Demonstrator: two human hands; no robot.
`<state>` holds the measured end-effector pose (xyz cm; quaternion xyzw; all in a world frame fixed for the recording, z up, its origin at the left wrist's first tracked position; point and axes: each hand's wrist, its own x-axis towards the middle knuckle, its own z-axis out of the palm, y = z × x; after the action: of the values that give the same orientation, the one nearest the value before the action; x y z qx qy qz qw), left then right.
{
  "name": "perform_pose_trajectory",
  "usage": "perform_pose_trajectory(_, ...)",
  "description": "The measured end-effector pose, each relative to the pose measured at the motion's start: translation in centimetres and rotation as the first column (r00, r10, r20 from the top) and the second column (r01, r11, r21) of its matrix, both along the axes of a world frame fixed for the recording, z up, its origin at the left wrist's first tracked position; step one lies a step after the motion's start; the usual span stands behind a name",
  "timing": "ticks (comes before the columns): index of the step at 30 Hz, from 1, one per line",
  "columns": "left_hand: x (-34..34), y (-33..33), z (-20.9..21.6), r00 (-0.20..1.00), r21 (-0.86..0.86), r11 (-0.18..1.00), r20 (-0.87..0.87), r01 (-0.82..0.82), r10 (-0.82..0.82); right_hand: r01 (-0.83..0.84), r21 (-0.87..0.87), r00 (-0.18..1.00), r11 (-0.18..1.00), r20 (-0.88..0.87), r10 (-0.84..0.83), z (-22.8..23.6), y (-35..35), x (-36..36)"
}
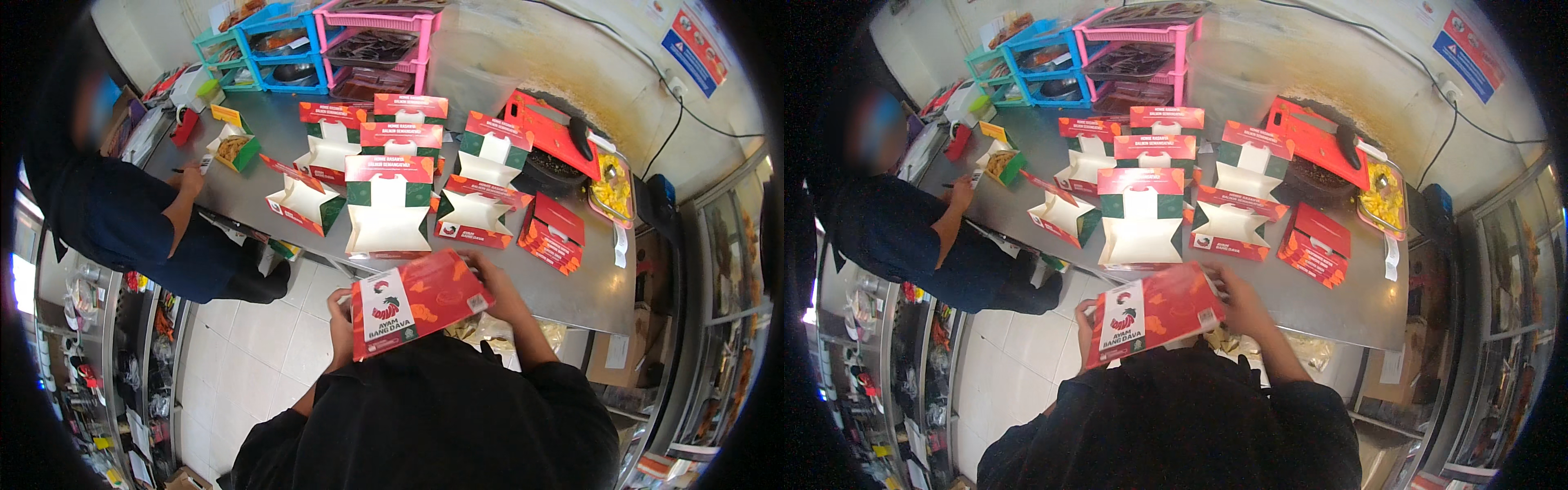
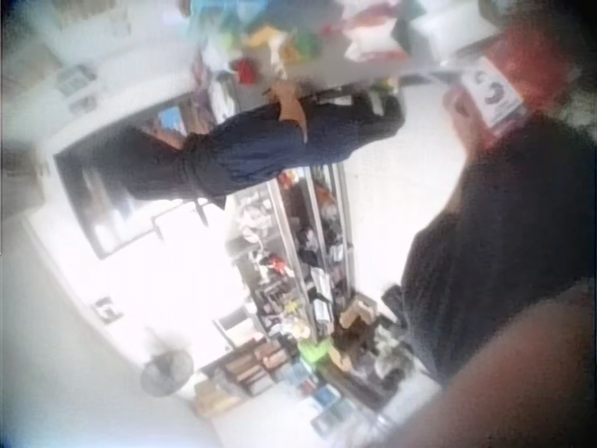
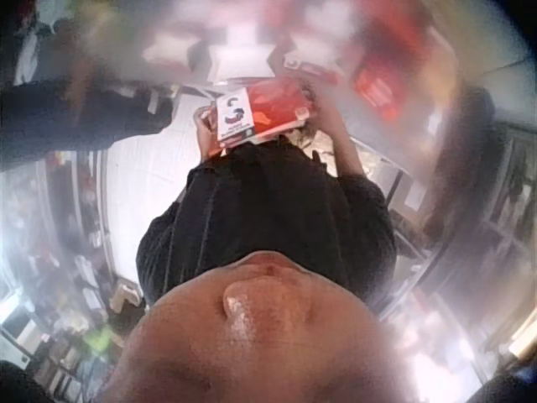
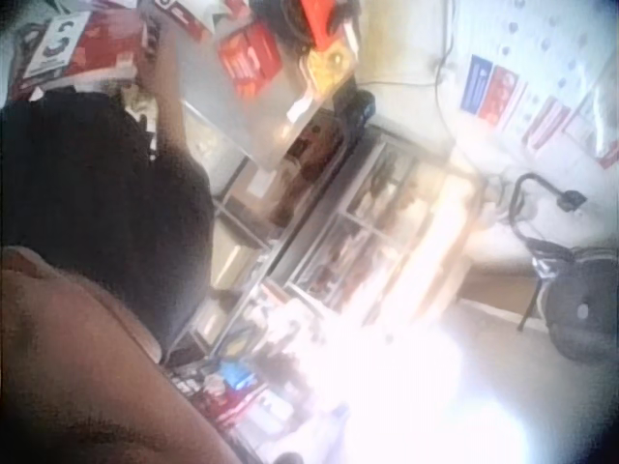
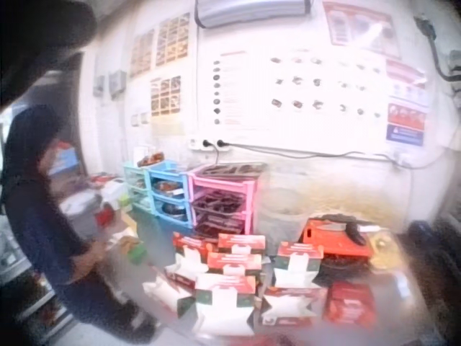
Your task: The person folds flat-packed red and white food containers into shape on a stainless steel counter. They then put on a disposable glove and open a cooler to retrieve white round food items, placing them into a plastic bag.
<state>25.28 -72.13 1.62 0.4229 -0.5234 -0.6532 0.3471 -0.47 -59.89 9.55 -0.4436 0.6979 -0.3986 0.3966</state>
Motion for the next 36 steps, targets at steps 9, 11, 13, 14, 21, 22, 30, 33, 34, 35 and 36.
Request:
perform_pose_trajectory(9, -5.4, -0.5, -1.7, 0.866, 0.111, 0.859, -0.021, 0.499, -0.500, 0.372, 0.011, 0.879, 0.928, 0.317, -0.356, -6.1, 9.7, -1.7)
perform_pose_trajectory(11, -7.2, -0.4, -1.6, 0.811, 0.098, 0.807, 0.013, 0.582, -0.586, 0.570, -0.168, 0.812, 0.804, -0.033, -0.583, -8.3, 9.9, -0.8)
perform_pose_trajectory(13, -8.8, 0.0, -1.0, 0.781, -0.020, 0.781, 0.016, 0.624, -0.624, 0.627, -0.200, 0.705, 0.753, -0.266, -0.657, -9.4, 9.9, -1.3)
perform_pose_trajectory(14, -9.5, 0.2, -0.7, 0.759, -0.036, 0.761, -0.060, 0.647, -0.648, 0.670, -0.196, 0.630, 0.716, -0.358, -0.689, -9.7, 10.0, -1.7)
perform_pose_trajectory(21, -9.3, -3.0, 0.5, 0.923, -0.686, 0.617, 0.286, 0.385, -0.257, 0.662, -0.140, 0.588, 0.736, -0.511, -0.627, -8.0, 11.4, -5.3)
perform_pose_trajectory(22, -8.5, -4.6, 0.3, 0.971, -0.669, 0.708, 0.206, 0.228, -0.118, 0.660, -0.158, 0.590, 0.735, -0.496, -0.637, -7.9, 11.4, -5.5)
perform_pose_trajectory(30, -2.1, -20.4, -3.7, 0.756, -0.670, 0.731, 0.412, -0.127, 0.509, 0.606, -0.038, 0.731, 0.795, -0.367, -0.575, -9.2, 8.8, -6.6)
perform_pose_trajectory(33, -2.6, -22.8, -6.2, 0.776, -0.487, 0.861, 0.483, -0.147, 0.405, 0.551, -0.120, 0.736, 0.826, -0.396, -0.549, -10.4, 7.5, -7.1)
perform_pose_trajectory(34, -2.8, -23.2, -6.9, 0.797, -0.363, 0.912, 0.486, -0.189, 0.359, 0.550, -0.160, 0.720, 0.820, -0.406, -0.563, -10.9, 6.9, -7.1)
perform_pose_trajectory(35, -3.1, -23.3, -7.5, 0.800, -0.430, 0.886, 0.463, -0.173, 0.381, 0.575, -0.140, 0.713, 0.806, -0.399, -0.577, -11.3, 6.4, -7.1)
perform_pose_trajectory(36, -3.5, -23.2, -8.0, 0.805, -0.483, 0.860, 0.438, -0.165, 0.400, 0.574, -0.193, 0.718, 0.796, -0.349, -0.602, -11.7, 5.9, -7.1)
